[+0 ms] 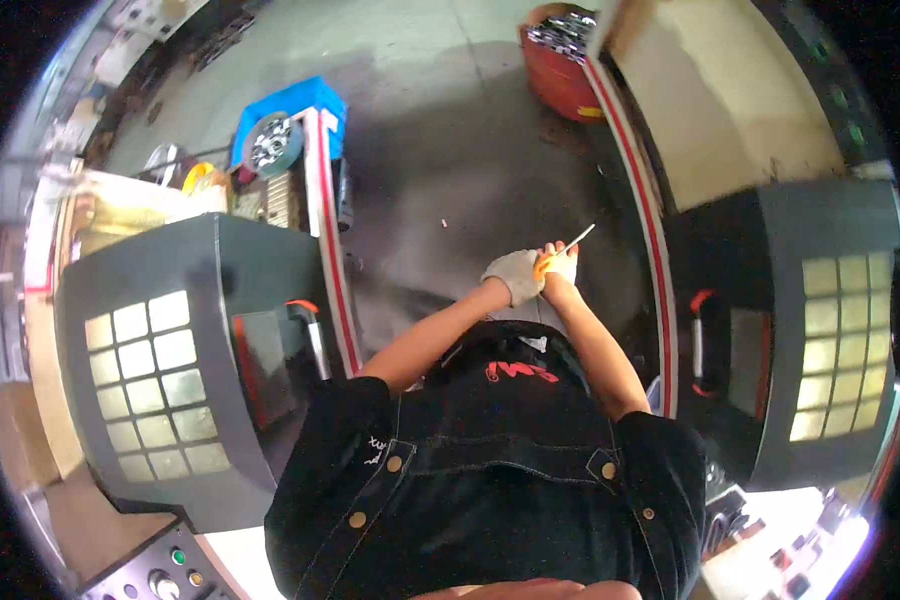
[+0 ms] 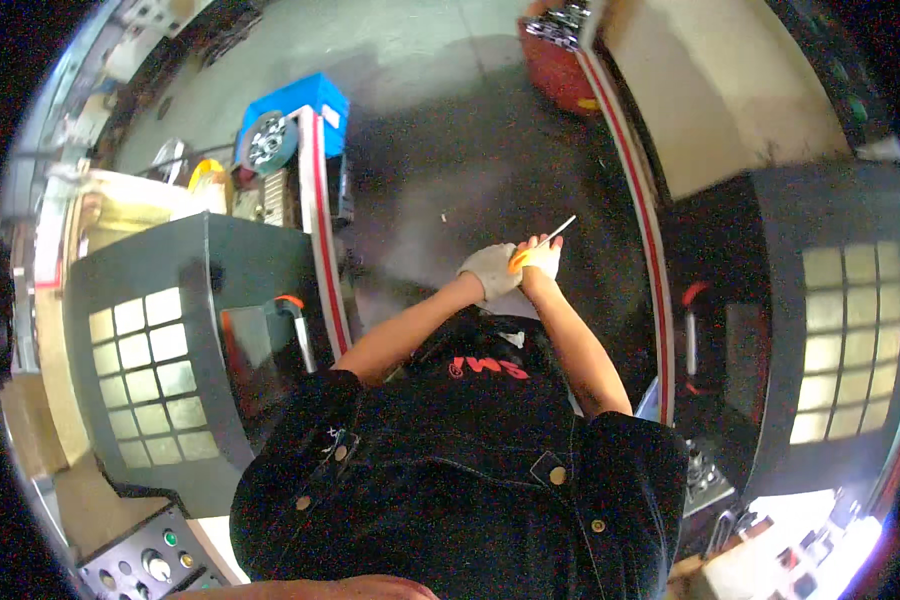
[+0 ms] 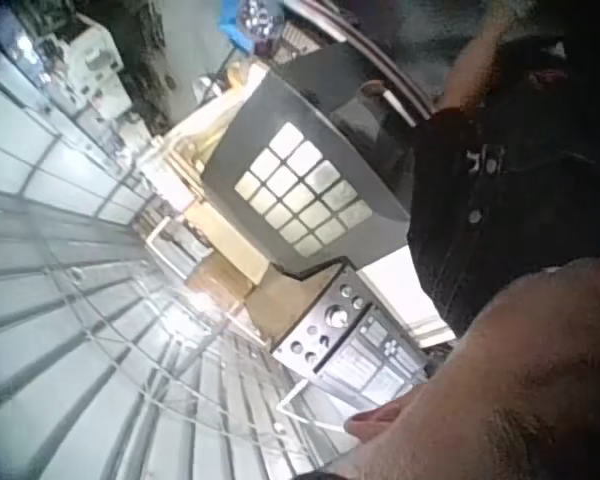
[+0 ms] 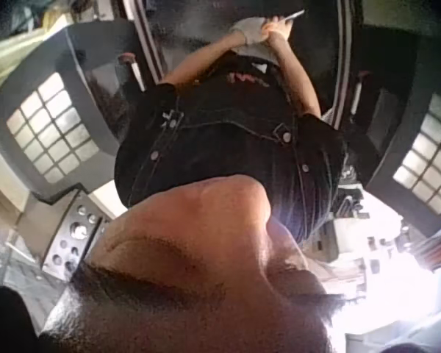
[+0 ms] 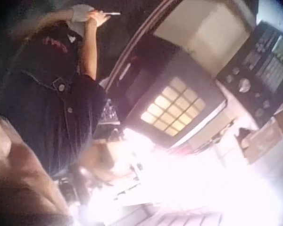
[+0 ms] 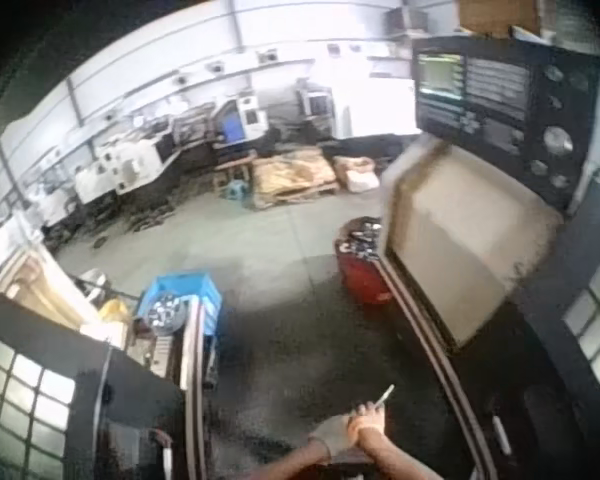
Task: The person operates a lathe machine to machine small cylindrical metal parts. They repeatedly load a part into the chuck, secure it, and use a deburring tool to clean the edges before removing the finished part and placing it in a tray.
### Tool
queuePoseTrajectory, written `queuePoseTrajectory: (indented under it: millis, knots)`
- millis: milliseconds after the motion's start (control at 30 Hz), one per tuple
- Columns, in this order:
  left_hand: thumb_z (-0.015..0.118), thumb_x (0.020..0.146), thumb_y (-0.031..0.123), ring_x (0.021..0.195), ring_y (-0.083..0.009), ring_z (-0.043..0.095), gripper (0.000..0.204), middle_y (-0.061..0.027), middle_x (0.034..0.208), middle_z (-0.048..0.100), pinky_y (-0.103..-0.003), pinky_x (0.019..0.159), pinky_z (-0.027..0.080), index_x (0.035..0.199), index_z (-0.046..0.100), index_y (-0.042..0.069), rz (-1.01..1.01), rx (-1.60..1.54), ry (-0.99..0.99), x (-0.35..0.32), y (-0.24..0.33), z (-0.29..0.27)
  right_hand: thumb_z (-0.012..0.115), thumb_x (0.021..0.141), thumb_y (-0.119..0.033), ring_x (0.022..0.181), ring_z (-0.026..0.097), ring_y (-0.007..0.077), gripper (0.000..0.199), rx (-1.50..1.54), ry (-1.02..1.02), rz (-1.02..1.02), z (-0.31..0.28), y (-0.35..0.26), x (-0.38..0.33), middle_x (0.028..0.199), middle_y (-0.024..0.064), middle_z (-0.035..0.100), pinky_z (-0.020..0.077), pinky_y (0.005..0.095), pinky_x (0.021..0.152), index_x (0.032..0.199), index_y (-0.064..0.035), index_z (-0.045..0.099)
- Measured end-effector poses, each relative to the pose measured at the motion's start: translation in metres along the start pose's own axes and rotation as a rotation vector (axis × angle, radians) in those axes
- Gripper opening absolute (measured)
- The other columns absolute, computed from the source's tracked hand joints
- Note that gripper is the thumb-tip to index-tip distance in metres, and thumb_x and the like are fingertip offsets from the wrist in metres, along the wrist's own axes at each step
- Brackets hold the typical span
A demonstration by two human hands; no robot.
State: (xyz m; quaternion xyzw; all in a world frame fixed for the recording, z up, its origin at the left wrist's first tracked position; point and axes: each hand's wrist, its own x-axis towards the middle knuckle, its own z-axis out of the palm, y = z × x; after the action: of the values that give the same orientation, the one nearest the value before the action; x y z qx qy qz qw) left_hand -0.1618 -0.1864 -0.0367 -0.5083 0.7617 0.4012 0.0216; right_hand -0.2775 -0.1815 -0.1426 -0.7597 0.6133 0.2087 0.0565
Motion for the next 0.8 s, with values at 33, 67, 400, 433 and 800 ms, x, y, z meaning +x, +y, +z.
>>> queuePoseTrajectory:
  millis: [33,67,400,433,800]
  knots:
    - [0.053,0.076,0.024,0.089,-0.0376,0.056,0.032,-0.0209,0.094,0.060,-0.043,0.077,0.046,0.099,0.053,0.002,0.049,0.016,0.029,0.002,0.006,0.012,0.052,0.076,-0.030,0.114,0.041,0.0243,0.035,0.038,-0.026,0.023,0.005,0.010,-0.013,0.112,0.0053,0.049,0.0238,0.0533,0.097,0.109,-0.0176,0.052]
    - [0.053,0.076,0.023,0.088,-0.0380,0.057,0.031,-0.0207,0.093,0.060,-0.043,0.077,0.047,0.100,0.052,0.002,0.097,0.026,0.065,0.005,0.011,0.023,0.052,0.077,-0.031,0.115,0.041,0.0242,0.034,0.071,-0.050,0.041,0.001,0.021,-0.026,0.113,0.0051,0.050,0.0235,0.0530,0.098,0.108,-0.0175,0.054]
    - [0.059,0.074,0.018,0.097,-0.0327,0.056,0.035,-0.0184,0.102,0.058,-0.039,0.080,0.045,0.107,0.050,0.008,0.020,-0.063,0.015,0.007,0.089,0.116,0.046,0.084,-0.030,0.118,0.041,0.0228,0.043,0.161,-0.176,0.121,0.039,0.083,-0.115,0.124,0.0054,0.050,0.0182,0.0494,0.103,0.124,-0.0142,0.049]
    - [0.058,0.075,0.019,0.098,-0.0337,0.055,0.032,-0.0190,0.102,0.058,-0.041,0.080,0.046,0.105,0.050,0.009,-0.058,0.057,0.006,0.003,0.101,0.119,0.047,0.084,-0.031,0.118,0.042,0.0229,0.043,0.217,-0.196,0.144,0.045,0.084,-0.122,0.123,0.0050,0.051,0.0187,0.0495,0.102,0.124,-0.0148,0.048]
    - [0.062,0.072,0.021,0.098,-0.0369,0.055,0.033,-0.0202,0.099,0.059,-0.041,0.079,0.046,0.099,0.055,0.004,0.075,-0.016,0.131,0.055,0.147,0.163,0.053,0.079,-0.035,0.114,0.045,0.0199,0.042,0.231,-0.308,0.300,0.072,0.138,-0.153,0.118,0.0020,0.055,0.0176,0.0492,0.101,0.119,-0.0235,0.052]
